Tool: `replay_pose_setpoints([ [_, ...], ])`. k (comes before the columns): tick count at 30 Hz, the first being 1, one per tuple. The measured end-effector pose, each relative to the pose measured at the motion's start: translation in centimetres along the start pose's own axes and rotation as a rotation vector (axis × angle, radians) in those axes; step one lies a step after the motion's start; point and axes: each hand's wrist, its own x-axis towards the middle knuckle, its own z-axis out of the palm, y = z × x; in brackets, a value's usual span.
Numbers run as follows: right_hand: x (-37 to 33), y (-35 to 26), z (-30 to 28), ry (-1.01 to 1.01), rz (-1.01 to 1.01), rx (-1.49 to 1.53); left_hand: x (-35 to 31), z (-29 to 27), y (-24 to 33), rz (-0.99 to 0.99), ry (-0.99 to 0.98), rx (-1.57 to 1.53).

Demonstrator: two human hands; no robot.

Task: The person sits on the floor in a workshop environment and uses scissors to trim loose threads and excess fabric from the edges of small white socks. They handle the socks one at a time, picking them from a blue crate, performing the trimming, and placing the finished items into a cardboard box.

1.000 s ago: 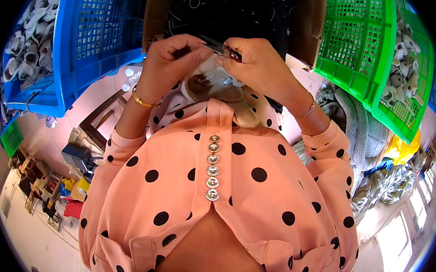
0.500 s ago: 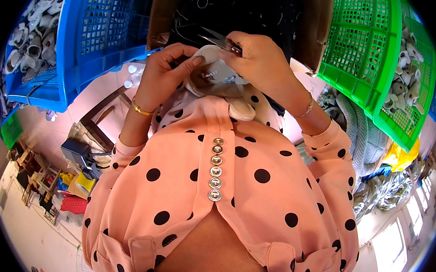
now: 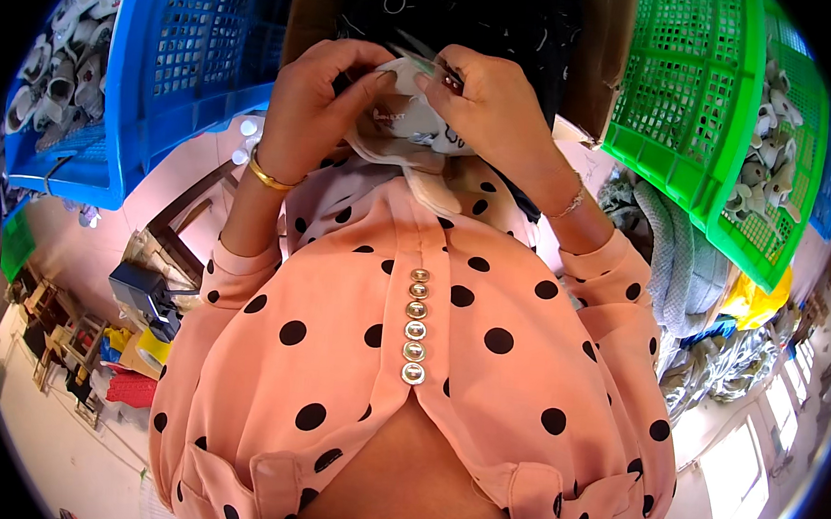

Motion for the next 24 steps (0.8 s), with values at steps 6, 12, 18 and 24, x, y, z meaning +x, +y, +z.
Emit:
replay_pose_setpoints([
  [6,-0.1,2.2,4.3,0.106,0.184,0.486,-3.1,0.8,0.2,0.088,0.203,0.375],
  [12,-0.3,2.7,4.5,0.103,0.164,0.538,-4.0,3.4,-0.7,-0.027,0.230,0.413],
  [18,-0.5,3.5,3.6,0.086,0.124,0.429,-2.9,4.6,-1.3,0.021,0.292,0.388],
  [24,-1.8,2.1,-0.1,0.217,-0.271,-0.370,-2.5,5.3,-1.9,0.038,0.322,0.402],
])
